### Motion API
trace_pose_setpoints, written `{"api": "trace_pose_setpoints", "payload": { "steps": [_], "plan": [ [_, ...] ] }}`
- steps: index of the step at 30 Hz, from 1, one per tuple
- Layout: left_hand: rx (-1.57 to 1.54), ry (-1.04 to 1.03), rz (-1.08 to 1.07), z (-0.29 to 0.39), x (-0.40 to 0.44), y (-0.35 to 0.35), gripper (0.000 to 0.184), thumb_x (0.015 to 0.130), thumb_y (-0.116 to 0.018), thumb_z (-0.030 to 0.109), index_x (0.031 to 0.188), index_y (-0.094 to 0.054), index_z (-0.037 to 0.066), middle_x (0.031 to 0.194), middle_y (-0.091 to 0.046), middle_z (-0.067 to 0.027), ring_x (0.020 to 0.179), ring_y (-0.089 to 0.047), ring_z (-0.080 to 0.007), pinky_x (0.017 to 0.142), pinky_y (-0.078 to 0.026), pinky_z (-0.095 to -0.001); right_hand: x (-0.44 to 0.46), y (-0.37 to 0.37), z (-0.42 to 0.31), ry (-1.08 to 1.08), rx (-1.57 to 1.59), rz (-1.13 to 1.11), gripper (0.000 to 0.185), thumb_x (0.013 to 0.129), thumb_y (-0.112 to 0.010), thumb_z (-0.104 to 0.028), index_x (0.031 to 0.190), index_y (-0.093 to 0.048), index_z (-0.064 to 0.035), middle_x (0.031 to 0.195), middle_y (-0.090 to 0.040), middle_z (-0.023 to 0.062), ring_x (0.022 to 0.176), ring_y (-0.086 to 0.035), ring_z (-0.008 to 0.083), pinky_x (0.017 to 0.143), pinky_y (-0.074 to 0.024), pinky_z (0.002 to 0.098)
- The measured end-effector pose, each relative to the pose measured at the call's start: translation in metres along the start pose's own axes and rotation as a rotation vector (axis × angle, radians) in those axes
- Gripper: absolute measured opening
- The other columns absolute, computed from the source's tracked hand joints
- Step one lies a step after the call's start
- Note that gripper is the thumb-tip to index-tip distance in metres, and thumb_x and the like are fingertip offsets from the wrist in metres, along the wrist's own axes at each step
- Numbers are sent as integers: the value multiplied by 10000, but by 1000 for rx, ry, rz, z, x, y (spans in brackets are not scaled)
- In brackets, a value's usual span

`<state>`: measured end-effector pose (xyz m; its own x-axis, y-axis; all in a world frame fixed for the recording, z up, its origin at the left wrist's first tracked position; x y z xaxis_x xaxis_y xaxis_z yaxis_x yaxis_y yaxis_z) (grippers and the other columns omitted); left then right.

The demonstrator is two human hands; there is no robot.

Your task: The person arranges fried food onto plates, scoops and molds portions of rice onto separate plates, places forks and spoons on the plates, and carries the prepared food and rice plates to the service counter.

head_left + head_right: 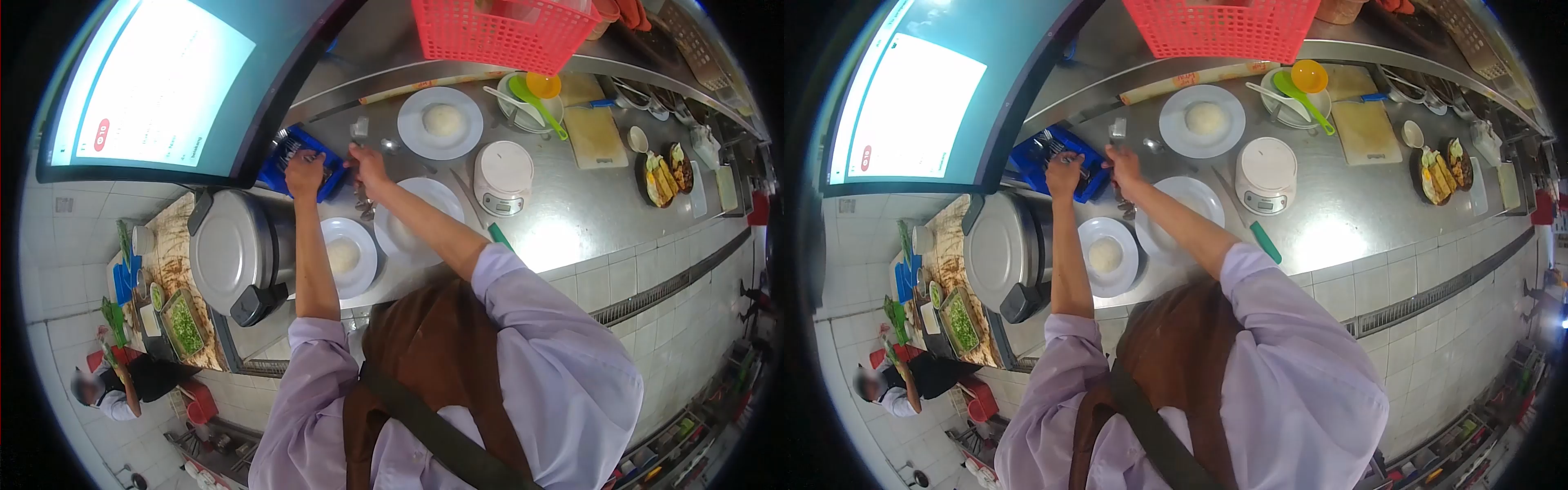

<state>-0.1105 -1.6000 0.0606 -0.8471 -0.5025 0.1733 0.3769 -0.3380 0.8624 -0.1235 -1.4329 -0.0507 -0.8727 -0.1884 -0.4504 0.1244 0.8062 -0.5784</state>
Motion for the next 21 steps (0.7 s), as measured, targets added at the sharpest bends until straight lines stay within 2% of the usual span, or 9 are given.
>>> {"api": "trace_pose_setpoints", "payload": {
  "steps": [5,7,9,12,14,16,18,20,21],
  "plan": [
    [-480,13,-40,-15,-28,-9,131,699,-709,104,818,-690,52,753,-689,-103,662,-662,-199,651,-504,-308,-11,-25,9,-117,-69,-239,235,878,-648,-296,853,-545,-86,816,-633,75,440,-389,77,399,-339,280],
    [-388,-186,-4,7,-72,-2,103,710,-692,70,806,-665,44,712,-670,-102,633,-657,-209,605,-498,-306,-20,-15,7,-122,-8,-263,239,867,-669,-283,872,-550,-76,766,-621,68,428,-389,80,384,-317,276],
    [-426,-280,-179,51,-132,-2,107,718,-674,-5,799,-646,59,692,-649,-73,542,-609,-117,515,-479,-288,-30,4,8,-78,19,-256,228,855,-694,-259,878,-565,-72,704,-598,45,430,-387,68,376,-278,264],
    [-418,-351,-380,53,-168,-26,151,722,-663,-20,856,-652,49,804,-682,-79,598,-638,-124,560,-497,-280,-54,43,-2,-31,-165,-312,113,908,-620,-197,902,-580,-92,714,-566,-8,487,-382,48,428,-294,211],
    [-917,-121,-882,47,-187,-60,226,726,-659,-2,950,-638,18,957,-685,-107,713,-661,-144,625,-515,-275,-66,75,-5,-46,-66,-237,124,931,-587,-185,859,-559,-88,663,-497,-25,483,-370,55,429,-290,223],
    [-1175,-80,-727,-7,-137,-92,281,757,-640,15,1036,-611,-13,1037,-661,-125,867,-654,-191,722,-521,-309,-77,106,-7,-52,-8,-207,129,950,-559,-196,881,-552,-86,660,-483,-23,507,-392,62,449,-304,225],
    [-443,-329,-86,-38,-77,-69,267,800,-617,54,1060,-606,-5,1043,-649,-157,944,-636,-272,793,-513,-361,-86,134,-14,-50,43,-179,139,968,-532,-207,903,-544,-84,656,-468,-21,531,-413,69,469,-319,228],
    [-36,-397,215,-65,-41,-86,243,859,-568,133,1064,-627,18,1073,-642,-178,979,-617,-352,865,-486,-431,-100,171,-15,-95,174,1,130,976,-504,-194,923,-495,-77,685,-491,8,552,-441,107,482,-360,248],
    [-45,-402,209,-78,-26,-102,243,859,-568,133,1064,-627,18,1073,-642,-178,979,-617,-352,865,-486,-431,-112,178,-21,-88,173,10,130,976,-504,-194,923,-495,-77,685,-491,8,552,-441,107,482,-360,248]
  ]
}}
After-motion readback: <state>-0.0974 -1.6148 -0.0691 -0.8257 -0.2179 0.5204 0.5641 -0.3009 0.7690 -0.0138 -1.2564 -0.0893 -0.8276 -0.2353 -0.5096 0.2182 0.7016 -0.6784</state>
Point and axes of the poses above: each hand's wrist, its own x-axis towards the middle knuckle, its own y-axis out of the back of the hand, z = x × y, the point moved 10 cm from there along x, towards the middle knuckle
